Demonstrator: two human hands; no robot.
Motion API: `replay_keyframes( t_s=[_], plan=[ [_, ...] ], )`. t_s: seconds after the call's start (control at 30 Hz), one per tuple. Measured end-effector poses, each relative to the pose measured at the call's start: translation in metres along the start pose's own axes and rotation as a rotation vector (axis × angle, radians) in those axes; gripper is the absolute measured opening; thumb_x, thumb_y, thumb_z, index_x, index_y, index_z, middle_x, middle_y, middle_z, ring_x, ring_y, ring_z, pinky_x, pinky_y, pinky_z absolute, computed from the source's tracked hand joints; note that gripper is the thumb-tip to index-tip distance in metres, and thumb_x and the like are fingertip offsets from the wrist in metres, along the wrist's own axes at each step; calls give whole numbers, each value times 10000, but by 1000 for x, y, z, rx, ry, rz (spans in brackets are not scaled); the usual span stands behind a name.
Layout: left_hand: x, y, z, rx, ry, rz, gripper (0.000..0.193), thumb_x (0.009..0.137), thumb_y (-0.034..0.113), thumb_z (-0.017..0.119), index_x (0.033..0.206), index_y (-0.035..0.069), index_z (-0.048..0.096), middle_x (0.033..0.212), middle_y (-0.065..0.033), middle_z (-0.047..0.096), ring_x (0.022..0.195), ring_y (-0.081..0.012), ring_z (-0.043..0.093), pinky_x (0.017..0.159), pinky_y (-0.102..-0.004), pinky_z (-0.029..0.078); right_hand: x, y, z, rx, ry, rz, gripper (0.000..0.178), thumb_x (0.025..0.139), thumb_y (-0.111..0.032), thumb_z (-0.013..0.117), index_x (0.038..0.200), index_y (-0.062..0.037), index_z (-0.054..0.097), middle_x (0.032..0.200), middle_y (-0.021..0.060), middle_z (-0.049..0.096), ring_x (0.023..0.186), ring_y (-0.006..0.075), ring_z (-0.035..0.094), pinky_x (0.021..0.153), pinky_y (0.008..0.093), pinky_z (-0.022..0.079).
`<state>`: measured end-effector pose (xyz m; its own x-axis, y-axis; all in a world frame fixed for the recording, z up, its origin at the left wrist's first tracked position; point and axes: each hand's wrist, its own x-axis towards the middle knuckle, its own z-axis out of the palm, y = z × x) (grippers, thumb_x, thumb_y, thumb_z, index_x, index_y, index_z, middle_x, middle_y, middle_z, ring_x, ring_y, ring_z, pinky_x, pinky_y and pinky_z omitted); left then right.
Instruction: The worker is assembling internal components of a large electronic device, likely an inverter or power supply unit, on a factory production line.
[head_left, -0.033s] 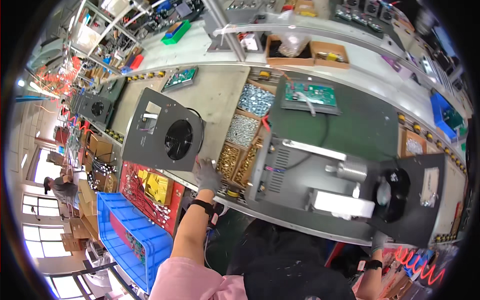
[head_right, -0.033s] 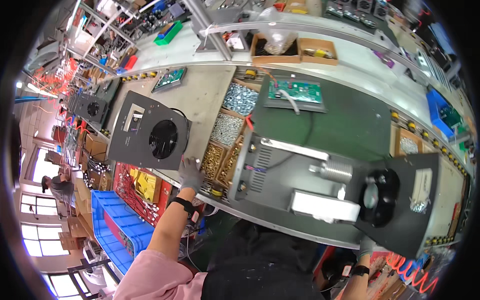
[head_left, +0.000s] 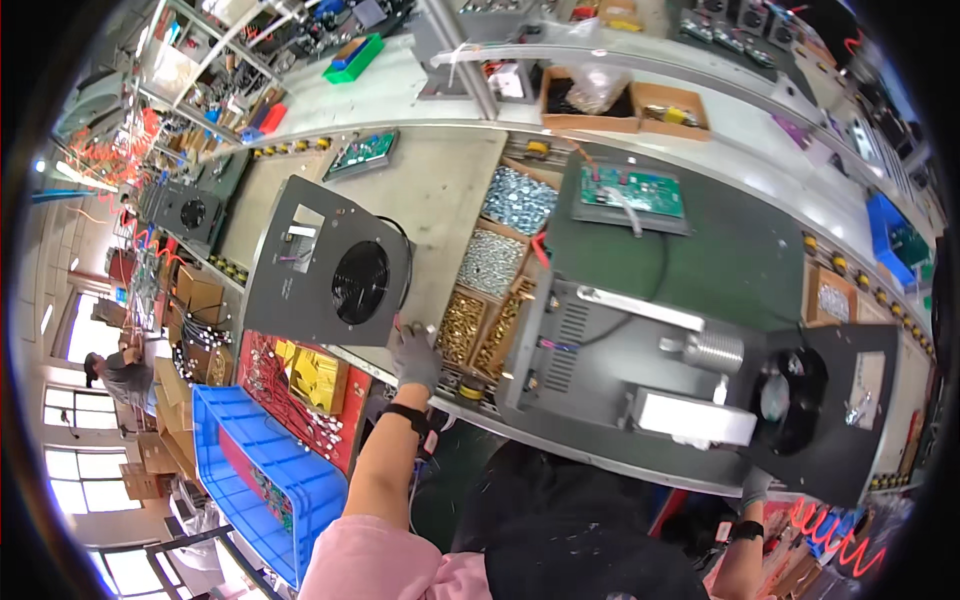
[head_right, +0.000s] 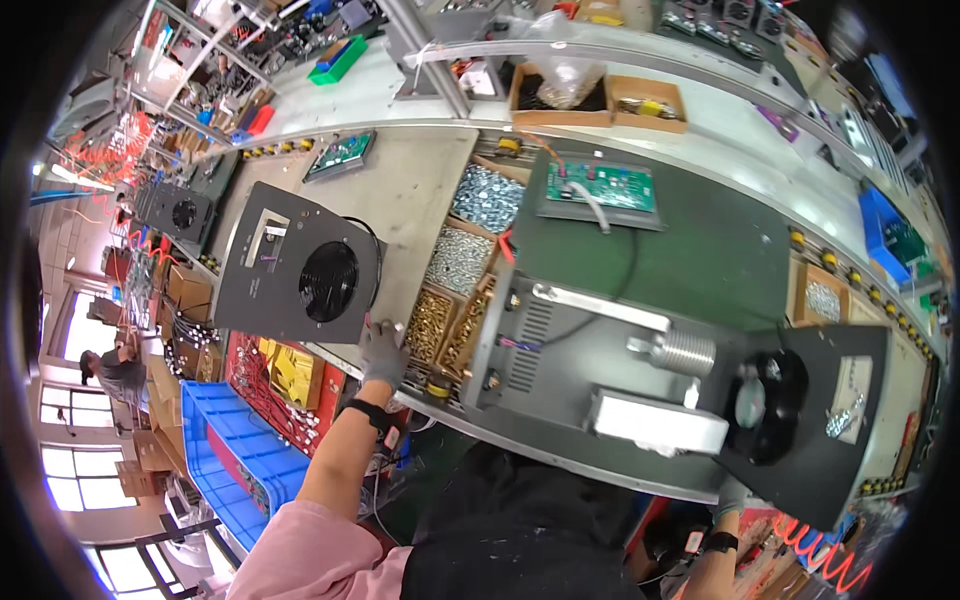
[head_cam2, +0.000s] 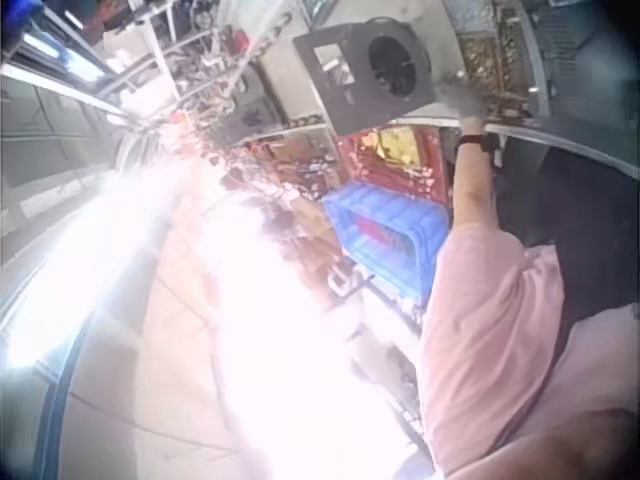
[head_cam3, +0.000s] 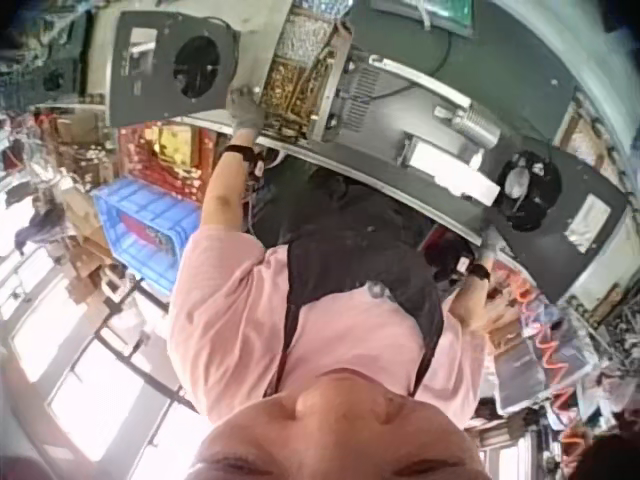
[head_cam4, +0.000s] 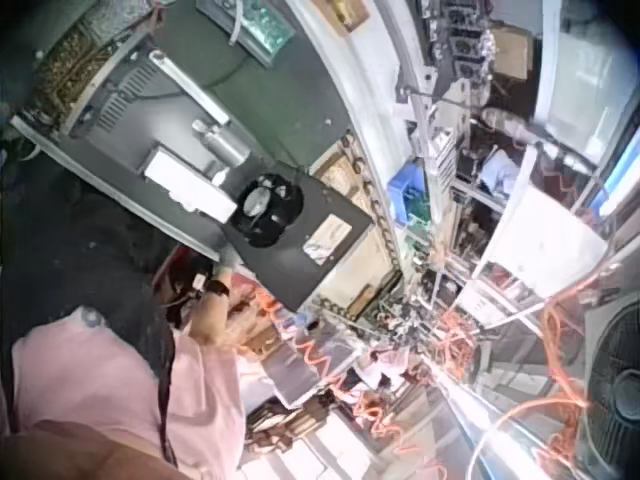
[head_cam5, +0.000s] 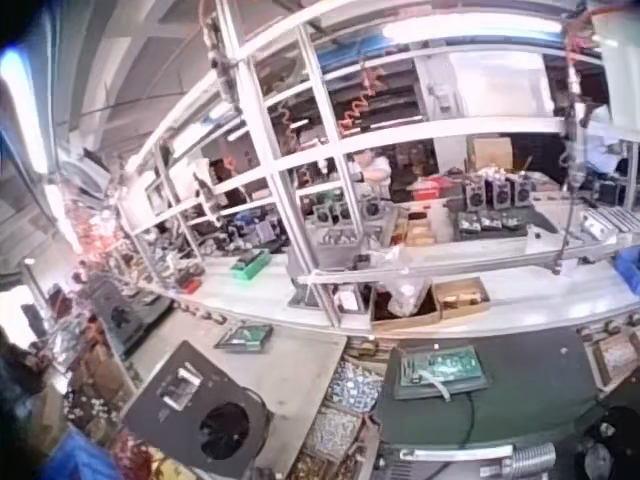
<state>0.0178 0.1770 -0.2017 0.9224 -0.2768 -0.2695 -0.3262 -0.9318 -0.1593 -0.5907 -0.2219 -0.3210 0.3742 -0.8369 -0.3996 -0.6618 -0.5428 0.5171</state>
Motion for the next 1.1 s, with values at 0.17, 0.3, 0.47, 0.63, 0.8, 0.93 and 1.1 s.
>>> replay_keyframes(
  t_s=[0.17, 0.3, 0.47, 0.63, 0.8, 0.93, 1.1],
  plan=[
    [30, -36, 25, -38, -15, 8, 690, 794, 222, 637, 1367, -15, 335, 1386, -210, 350, 1264, -386, 365, 1049, -399, 350, -5, -2, 21, 261, -282, 291, 315, 908, -222, 509, 1159, -47, 584, 1159, 146, 601, 1048, 292, 575, 898, 404, 440],
    [64, -71, 26, -33, 17, -53, 673, 787, 166, 635, 1365, -6, 335, 1392, -222, 357, 1269, -405, 366, 1054, -392, 351, -15, -9, 1, 266, -359, 365, 312, 903, -223, 514, 1158, -56, 585, 1155, 142, 600, 1047, 290, 576, 895, 401, 442],
    [100, -112, 26, -123, 55, -99, 704, 714, 130, 653, 1338, -3, 356, 1365, -250, 380, 1262, -412, 368, 1047, -401, 357, -25, -20, -7, 283, -437, 423, 309, 898, -224, 520, 1157, -68, 586, 1150, 137, 599, 1045, 287, 577, 891, 398, 445],
    [110, -102, 4, -164, 111, -143, 603, 717, 158, 629, 1263, -2, 429, 1346, -252, 396, 1184, -393, 460, 988, -422, 412, -29, -27, -7, 294, -478, 451, 307, 892, -225, 525, 1156, -80, 587, 1146, 132, 597, 1044, 285, 578, 886, 395, 448],
    [161, -24, -8, -264, 125, 64, 373, 808, 225, 555, 1144, 67, 579, 1207, -195, 558, 1038, -397, 591, 837, -414, 511, -33, -34, -14, 323, -468, 471, 305, 887, -227, 531, 1155, -92, 588, 1141, 127, 596, 1042, 282, 578, 882, 392, 451],
    [233, -7, 20, 38, -117, 3, 265, 856, 230, 534, 1041, 87, 660, 1071, -176, 646, 947, -369, 645, 773, -426, 531, -47, -38, -24, 273, -476, 409, 304, 882, -228, 535, 1154, -102, 589, 1137, 123, 595, 1040, 280, 579, 879, 389, 453],
    [273, -35, 61, -162, -175, 17, 355, 873, 181, 504, 1215, 146, 591, 1168, -186, 609, 1061, -345, 599, 855, -420, 500, -52, -57, -47, 505, -335, 503, 304, 877, -229, 541, 1153, -114, 590, 1132, 119, 593, 1039, 277, 580, 875, 386, 455]
  ],
)
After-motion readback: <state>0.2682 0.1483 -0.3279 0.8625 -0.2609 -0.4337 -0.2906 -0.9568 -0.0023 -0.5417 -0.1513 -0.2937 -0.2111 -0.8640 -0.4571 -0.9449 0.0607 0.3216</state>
